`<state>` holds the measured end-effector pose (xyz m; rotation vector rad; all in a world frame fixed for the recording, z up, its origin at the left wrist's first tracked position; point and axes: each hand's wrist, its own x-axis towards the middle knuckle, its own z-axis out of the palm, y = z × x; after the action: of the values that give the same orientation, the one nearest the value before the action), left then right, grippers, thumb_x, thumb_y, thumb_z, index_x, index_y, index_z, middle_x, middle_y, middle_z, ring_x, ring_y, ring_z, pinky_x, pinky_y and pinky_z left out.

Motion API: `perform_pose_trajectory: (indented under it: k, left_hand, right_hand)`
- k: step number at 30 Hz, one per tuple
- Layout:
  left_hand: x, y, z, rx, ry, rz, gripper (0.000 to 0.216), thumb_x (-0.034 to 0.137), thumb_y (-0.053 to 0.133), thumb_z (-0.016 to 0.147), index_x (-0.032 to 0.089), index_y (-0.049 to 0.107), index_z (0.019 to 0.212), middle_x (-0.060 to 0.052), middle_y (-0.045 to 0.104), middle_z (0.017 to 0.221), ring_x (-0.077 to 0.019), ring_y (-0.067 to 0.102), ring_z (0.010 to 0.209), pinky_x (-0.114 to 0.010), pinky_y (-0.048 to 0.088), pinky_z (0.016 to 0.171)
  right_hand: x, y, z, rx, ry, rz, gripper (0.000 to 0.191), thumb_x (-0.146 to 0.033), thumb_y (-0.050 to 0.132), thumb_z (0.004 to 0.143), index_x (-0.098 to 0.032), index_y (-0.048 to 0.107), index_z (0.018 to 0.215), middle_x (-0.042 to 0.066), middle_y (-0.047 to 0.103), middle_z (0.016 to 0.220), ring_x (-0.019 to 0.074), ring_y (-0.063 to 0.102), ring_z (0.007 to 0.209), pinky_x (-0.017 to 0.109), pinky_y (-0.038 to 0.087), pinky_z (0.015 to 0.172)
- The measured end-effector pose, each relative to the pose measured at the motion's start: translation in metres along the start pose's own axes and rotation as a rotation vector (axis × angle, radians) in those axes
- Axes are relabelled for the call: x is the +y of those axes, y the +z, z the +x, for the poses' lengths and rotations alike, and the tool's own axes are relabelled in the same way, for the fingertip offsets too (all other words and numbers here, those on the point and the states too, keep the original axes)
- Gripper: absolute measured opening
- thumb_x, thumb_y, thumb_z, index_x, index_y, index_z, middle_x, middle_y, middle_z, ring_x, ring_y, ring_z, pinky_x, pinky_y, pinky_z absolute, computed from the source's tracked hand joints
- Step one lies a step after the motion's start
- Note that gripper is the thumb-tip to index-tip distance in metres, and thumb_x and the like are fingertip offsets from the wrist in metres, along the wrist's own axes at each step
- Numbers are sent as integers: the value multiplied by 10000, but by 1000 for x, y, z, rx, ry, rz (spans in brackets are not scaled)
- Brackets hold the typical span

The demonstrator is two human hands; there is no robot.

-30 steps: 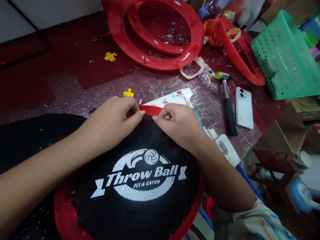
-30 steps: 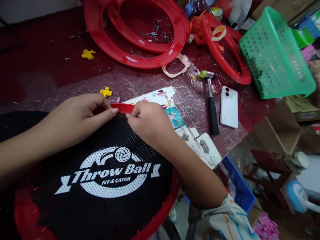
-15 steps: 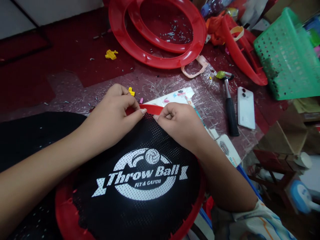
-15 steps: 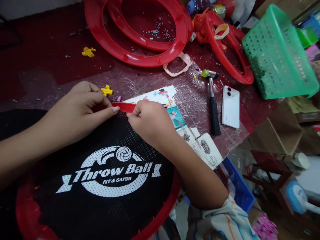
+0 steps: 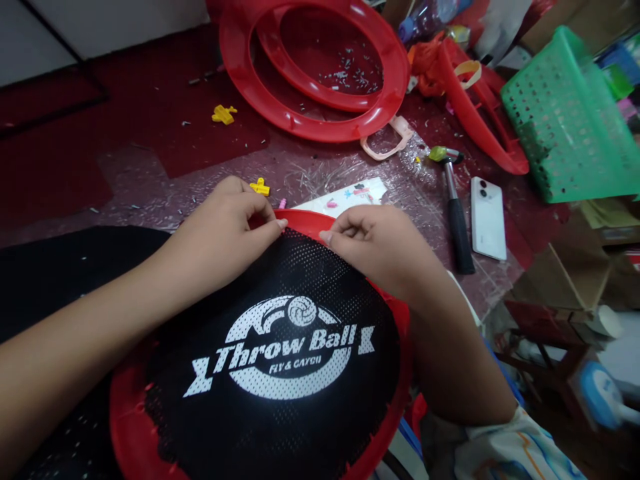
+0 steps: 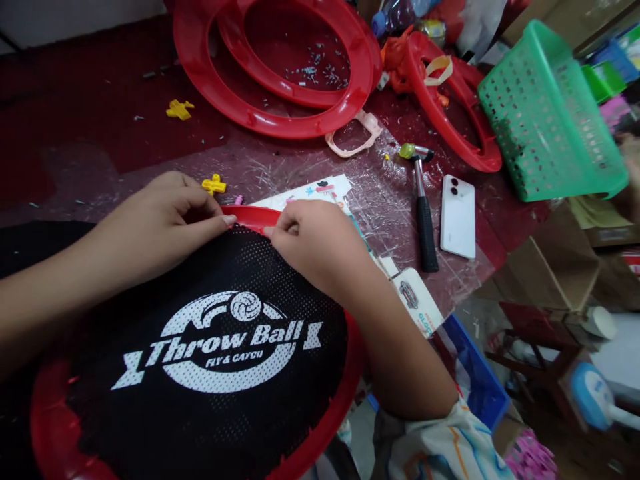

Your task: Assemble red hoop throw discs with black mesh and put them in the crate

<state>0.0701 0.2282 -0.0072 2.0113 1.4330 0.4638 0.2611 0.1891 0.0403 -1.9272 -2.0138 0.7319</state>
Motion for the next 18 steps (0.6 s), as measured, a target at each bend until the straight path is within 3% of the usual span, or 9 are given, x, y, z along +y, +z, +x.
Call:
perform_pose_trajectory:
  k: [4,7,10,13,15,18]
  left_hand:
    - [0,0,-1,-7,-5,12,271,419,503,782,203,606,655,-54,518,808,-213,532,825,-363,471,755]
    - [2,-1,-2,-2,25,12,278,428,477,809,201,601,706,-59,535,833,-216,547,843,-369,496,787]
    - [4,-3,-2,15,183,21,311,401,421,858,176,629,905,-95,585,990,-238,571,987,-403,485,924]
    - [6,-3,-1,-93,374,9,367,373,384,875,174,624,1070,-104,610,1194,-259,539,1187,-444,413,1061]
    - [6,-3,1,-169,399,-3,349,375,398,865,194,651,1023,-82,629,1234,-260,539,1218,-455,402,1080]
    - [4,-5,3,-164,314,-24,278,396,479,836,204,680,831,-62,677,1165,-259,594,1138,-444,438,1043]
  right_hand:
    - [-7,0,-5,-152,-26,-205,291,-275,618,813,-174,619,539,-14,549,536,104,432,543,271,281,565]
    - [-12,1,-7,-170,-44,-329,254,-245,589,827,-173,637,589,13,594,607,127,452,585,284,289,586]
    - [-11,5,-6,-120,-68,-324,254,-214,542,849,-173,622,612,18,577,624,134,432,580,297,296,591]
    - [-5,11,-4,-26,-133,-223,223,-188,527,854,-172,627,656,31,583,687,155,490,664,298,360,660]
    - [0,15,-1,61,-191,-164,202,-157,526,847,-167,635,677,66,609,822,185,541,814,315,400,780]
    - [5,19,3,128,-243,-79,191,-110,526,827,-163,618,667,95,613,964,205,556,946,336,408,885]
